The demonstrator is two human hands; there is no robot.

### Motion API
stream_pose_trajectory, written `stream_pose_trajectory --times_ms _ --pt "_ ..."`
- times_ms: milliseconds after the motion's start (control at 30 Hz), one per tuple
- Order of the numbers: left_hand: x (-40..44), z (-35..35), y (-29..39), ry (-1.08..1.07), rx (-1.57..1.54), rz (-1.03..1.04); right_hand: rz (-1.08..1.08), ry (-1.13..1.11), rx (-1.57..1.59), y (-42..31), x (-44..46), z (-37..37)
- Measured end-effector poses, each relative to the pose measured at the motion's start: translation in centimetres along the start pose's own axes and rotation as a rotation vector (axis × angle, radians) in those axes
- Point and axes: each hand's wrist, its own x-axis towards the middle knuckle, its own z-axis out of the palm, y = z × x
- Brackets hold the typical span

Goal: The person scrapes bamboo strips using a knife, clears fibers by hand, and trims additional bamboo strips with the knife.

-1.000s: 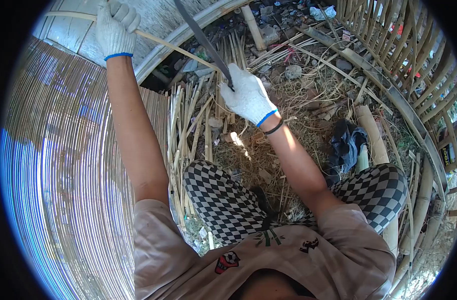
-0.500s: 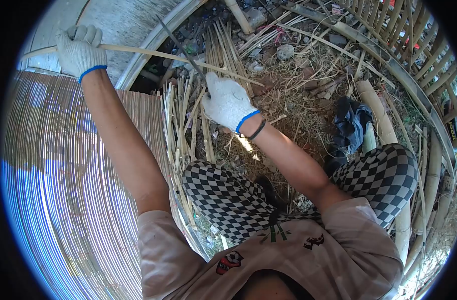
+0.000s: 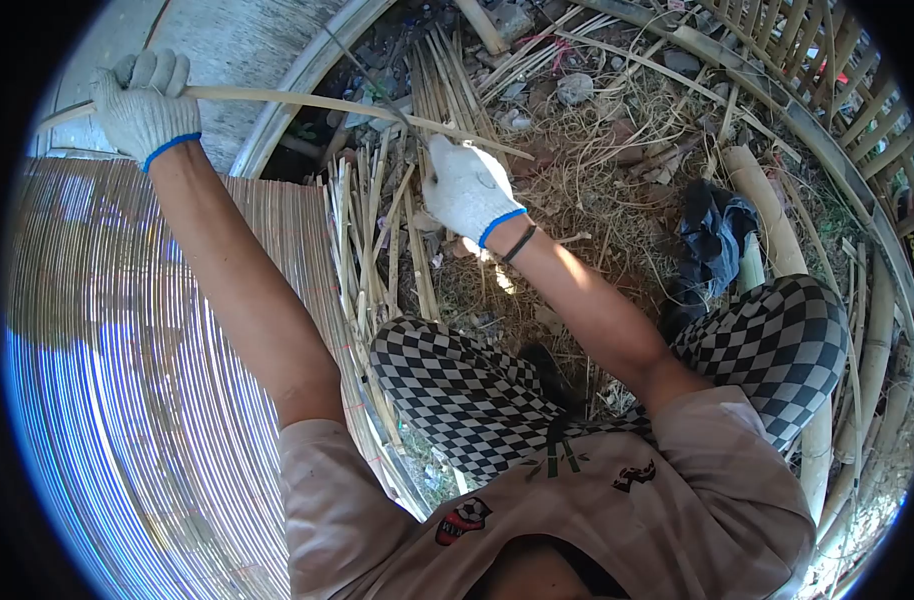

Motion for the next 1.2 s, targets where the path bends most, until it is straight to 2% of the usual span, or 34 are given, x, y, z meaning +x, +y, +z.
stream_pose_trajectory --times_ms 33,67,133,200,233,300,367,467,533,600,633,667,700,733,800,833,867,900,933,967,1000,1033,1067,1100,1133,1167,1200 --pt "-0.9 0.8 0.1 0.008 0.004 -0.002 -0.092 0.078 -0.006 -1.3 0.0 -0.4" --pt "2.4 -2.1 -1.0 -0.217 -0.037 -0.046 -0.132 0.086 -0.016 -2.1 0.1 -0.8" --pt "0.3 0.6 -0.3 -0.120 -0.009 -0.019 -0.139 0.111 -0.034 -1.3 0.6 -0.4" --pt "-0.3 1.1 0.1 -0.059 -0.002 -0.021 -0.108 0.200 -0.124 4.3 0.7 3.3" --pt "0.1 0.7 0.0 -0.042 -0.016 -0.034 0.189 -0.036 -0.073 7.3 0.9 3.3" --pt "0.3 0.5 0.0 0.003 0.001 -0.023 0.136 -0.109 -0.134 9.1 0.7 3.7" --pt "0.4 0.7 -0.6 0.050 0.063 0.016 0.076 0.036 -0.072 6.6 0.1 3.5" --pt "3.5 -0.9 -1.8 -0.029 -0.001 0.009 -0.005 0.014 -0.016 0.0 0.7 -0.5" --pt "5.9 -3.2 -2.7 -0.241 -0.126 -0.057 -0.064 0.008 -0.044 -1.6 0.4 -1.3" --pt "8.9 -4.8 -3.5 -0.584 -0.325 -0.124 -0.118 0.052 -0.094 -1.8 1.0 -1.6" --pt "9.6 -4.9 -4.0 -0.734 -0.408 -0.162 -0.083 0.092 -0.075 0.7 1.2 -0.1" --pt "9.7 -4.9 -4.1 -0.834 -0.473 -0.180 0.098 -0.014 -0.091 4.5 1.3 1.4" --pt "8.9 -4.2 -3.6 -0.724 -0.407 -0.141 0.270 -0.117 -0.110 7.2 1.3 2.5" --pt "8.0 -3.5 -3.1 -0.614 -0.335 -0.109 0.207 -0.069 -0.118 7.5 1.0 3.2" --pt "3.0 0.5 -1.9 0.026 0.049 0.054 0.080 0.039 -0.140 7.5 0.6 3.3" --pt "5.2 -1.0 -2.7 -0.422 -0.202 -0.057 0.070 -0.087 -0.161 5.9 0.9 2.5" --pt "9.4 -4.3 -4.1 -0.861 -0.453 -0.170 0.086 -0.038 -0.120 3.7 0.6 1.7" --pt "10.8 -5.5 -4.9 -1.013 -0.587 -0.203 0.098 0.008 -0.080 1.4 0.5 0.8" --pt "12.2 -6.6 -5.7 -1.167 -0.707 -0.253 0.014 0.035 -0.068 -0.7 0.6 -0.2" --pt "12.3 -7.0 -5.7 -1.034 -0.700 -0.236 -0.066 0.054 -0.050 -2.4 0.5 -0.8" --pt "12.1 -7.0 -5.6 -0.887 -0.508 -0.116 -0.171 0.109 -0.049 -3.3 0.4 -1.2" --pt "11.5 -6.5 -5.3 -0.734 -0.296 -0.029 -0.129 0.100 -0.059 -2.6 0.4 -0.7" --pt "10.9 -5.8 -5.1 -0.556 0.092 0.157 -0.088 0.095 -0.069 -1.2 0.9 0.0" --pt "8.9 -4.3 -4.0 -0.400 0.120 0.122 -0.049 0.090 -0.081 0.8 1.6 0.8" --pt "6.9 -2.7 -3.0 -0.241 0.142 0.080 0.017 0.092 -0.039 6.9 1.7 4.9" --pt "4.9 -1.2 -1.9 -0.088 0.154 0.036 0.130 -0.178 -0.163 8.3 2.0 2.8" --pt "4.5 -1.5 -1.9 -0.065 0.159 0.053 0.139 -0.157 -0.164 7.4 1.7 2.4"
